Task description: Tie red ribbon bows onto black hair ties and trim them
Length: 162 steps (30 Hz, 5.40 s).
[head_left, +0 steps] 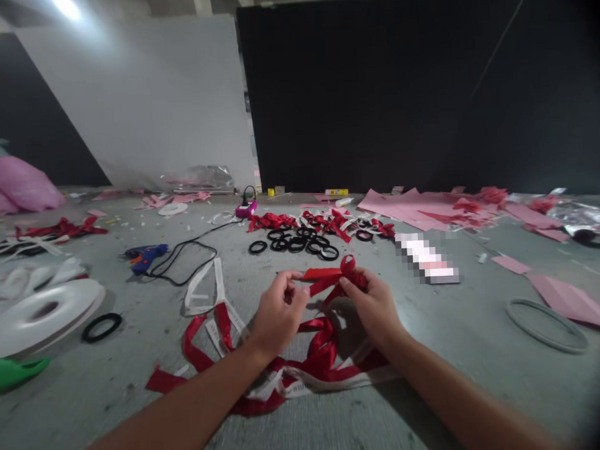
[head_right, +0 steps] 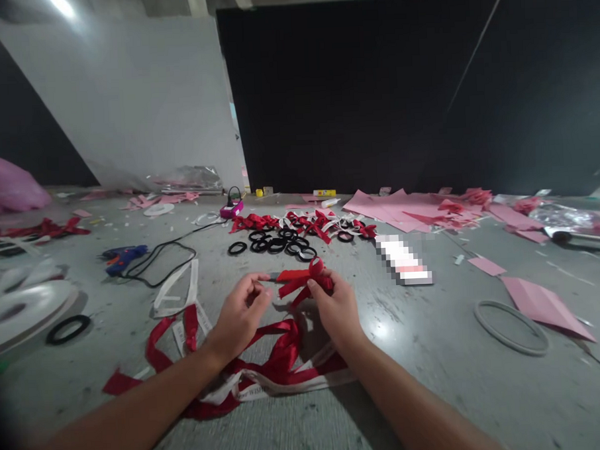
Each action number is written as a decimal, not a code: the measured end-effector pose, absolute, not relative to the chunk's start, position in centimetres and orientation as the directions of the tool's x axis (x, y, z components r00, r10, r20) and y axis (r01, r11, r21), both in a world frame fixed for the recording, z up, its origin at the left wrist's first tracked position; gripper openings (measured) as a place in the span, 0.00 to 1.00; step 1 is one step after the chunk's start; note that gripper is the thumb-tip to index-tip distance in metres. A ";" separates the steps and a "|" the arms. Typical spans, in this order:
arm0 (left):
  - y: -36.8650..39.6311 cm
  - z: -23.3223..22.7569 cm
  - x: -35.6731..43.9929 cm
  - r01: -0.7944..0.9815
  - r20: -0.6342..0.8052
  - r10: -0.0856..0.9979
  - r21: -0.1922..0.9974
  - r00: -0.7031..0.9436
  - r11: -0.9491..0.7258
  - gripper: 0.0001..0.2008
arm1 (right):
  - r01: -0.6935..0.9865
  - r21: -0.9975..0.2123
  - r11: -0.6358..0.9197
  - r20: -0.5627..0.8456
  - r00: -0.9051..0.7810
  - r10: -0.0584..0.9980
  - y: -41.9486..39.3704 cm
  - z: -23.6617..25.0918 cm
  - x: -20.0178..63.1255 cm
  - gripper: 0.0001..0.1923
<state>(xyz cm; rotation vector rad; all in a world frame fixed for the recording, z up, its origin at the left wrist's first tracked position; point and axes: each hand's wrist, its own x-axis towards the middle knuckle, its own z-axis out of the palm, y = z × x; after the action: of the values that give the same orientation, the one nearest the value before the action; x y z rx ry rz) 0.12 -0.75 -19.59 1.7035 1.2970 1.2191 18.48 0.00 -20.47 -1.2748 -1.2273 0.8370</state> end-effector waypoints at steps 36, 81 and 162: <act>-2.1 -16.1 -2.5 0.277 0.119 0.971 0.945 0.207 -0.174 0.16 | 0.083 -0.911 0.404 0.398 -0.081 0.914 -2.1 -20.2 16.5 0.14; 0.0 -19.8 -1.7 0.264 0.176 0.924 0.925 0.339 -0.273 0.13 | 0.901 -0.221 0.374 0.412 -0.261 0.873 0.9 -21.4 19.5 0.24; -0.5 -18.9 -1.1 -0.076 -0.212 0.826 0.953 0.522 0.292 0.14 | 0.318 -0.869 0.379 0.383 -0.053 0.922 -2.3 -19.4 17.2 0.03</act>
<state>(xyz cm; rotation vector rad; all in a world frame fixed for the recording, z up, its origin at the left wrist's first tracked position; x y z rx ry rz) -1.10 -0.51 -18.95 1.1164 0.8256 0.7020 17.17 -2.30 -19.39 -1.1340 -1.5956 0.7250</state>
